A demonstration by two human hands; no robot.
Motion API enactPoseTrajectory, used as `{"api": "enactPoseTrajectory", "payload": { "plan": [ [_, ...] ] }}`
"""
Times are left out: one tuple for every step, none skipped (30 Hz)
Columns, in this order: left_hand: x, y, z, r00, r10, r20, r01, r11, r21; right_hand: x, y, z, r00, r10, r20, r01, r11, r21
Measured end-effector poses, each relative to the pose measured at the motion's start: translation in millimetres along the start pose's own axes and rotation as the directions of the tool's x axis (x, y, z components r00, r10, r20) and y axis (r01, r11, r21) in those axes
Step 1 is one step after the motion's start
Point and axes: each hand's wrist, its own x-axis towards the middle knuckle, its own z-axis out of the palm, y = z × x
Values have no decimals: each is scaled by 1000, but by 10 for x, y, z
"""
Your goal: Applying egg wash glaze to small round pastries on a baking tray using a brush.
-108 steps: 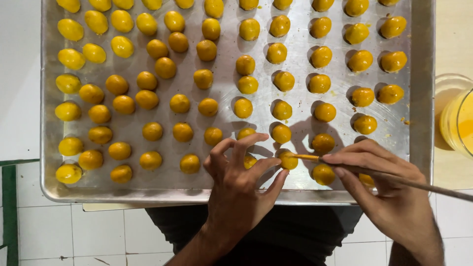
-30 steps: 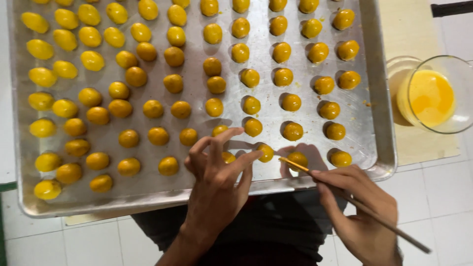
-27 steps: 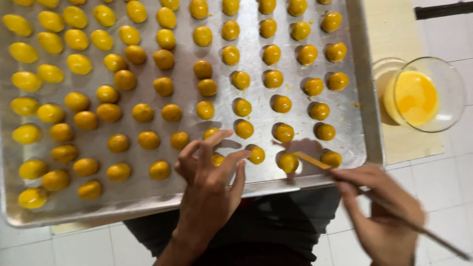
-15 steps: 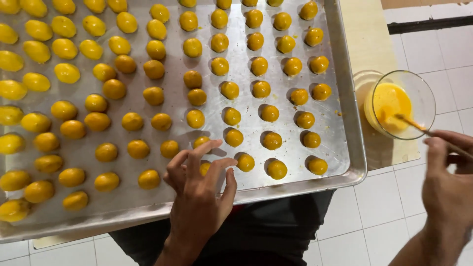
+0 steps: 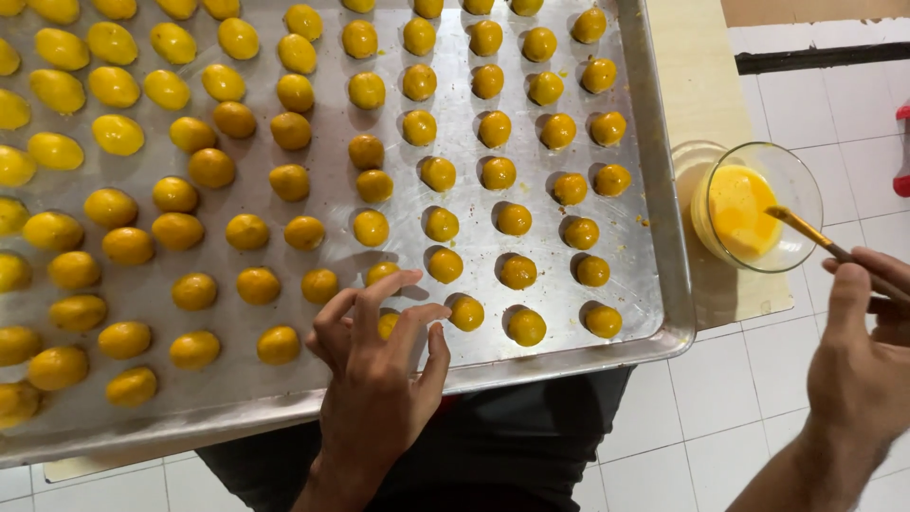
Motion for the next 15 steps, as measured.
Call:
{"api": "enactPoseTrajectory", "payload": {
  "plan": [
    [-2, -4, -1, 1000, 2, -3, -2, 1000, 0, -3, -26, 21, 1000, -6, -14, 6, 1000, 11],
    [2, -4, -2, 1000, 1, -6, -1, 1000, 2, -20, 44, 23, 1000, -8, -13, 8, 1000, 14],
    [6, -4, -4, 1000, 2, -7, -2, 1000, -7, -37, 114, 25, 999, 1, -33, 0, 1000, 14],
    [4, -2, -8, 1000, 1, -6, -1, 1000, -15, -57, 184, 27, 999, 10, -50, -9, 1000, 15],
    [2, -3, -12, 1000, -2, -7, 2, 1000, -13, -46, 224, 59, 999, 8, -48, -7, 1000, 18],
    [2, -2, -12, 1000, -1, -8, 0, 1000, -9, -49, 266, 79, 996, 45, -73, -41, 998, 45],
    [3, 2, -10, 1000, 1, -10, -1, 1000, -5, -49, 312, 97, 992, 82, -97, -75, 994, 74],
    [2, 5, -9, 1000, 5, -9, -5, 1000, -6, -53, 348, 146, 991, 84, -100, -77, 994, 73],
    [2, 8, -10, 1000, 5, -11, -5, 1000, -9, -55, 382, 193, 990, 51, -135, -31, 989, 147],
    [4, 5, -13, 1000, 4, -16, -4, 1000, -8, -49, 416, 261, 985, 20, -171, 19, 975, 222],
    [8, 10, -7, 1000, 6, -18, -6, 1000, -5, -75, 438, 267, 985, 20, -173, 20, 974, 225],
    [6, 12, -11, 1000, -9, -10, 9, 1000, -17, -102, 457, 286, 979, 44, -199, -2, 978, 209],
    [3, 14, -15, 1000, -25, -2, 25, 999, -30, -129, 474, 306, 972, 68, -225, -24, 981, 193],
    [6, 16, -21, 1000, -25, -2, 25, 999, -22, -136, 478, 304, 972, 71, -222, -26, 979, 201],
    [8, 18, -26, 1000, -21, 1, 21, 999, -24, -143, 483, 302, 980, 62, -190, -30, 985, 170]
  ]
}}
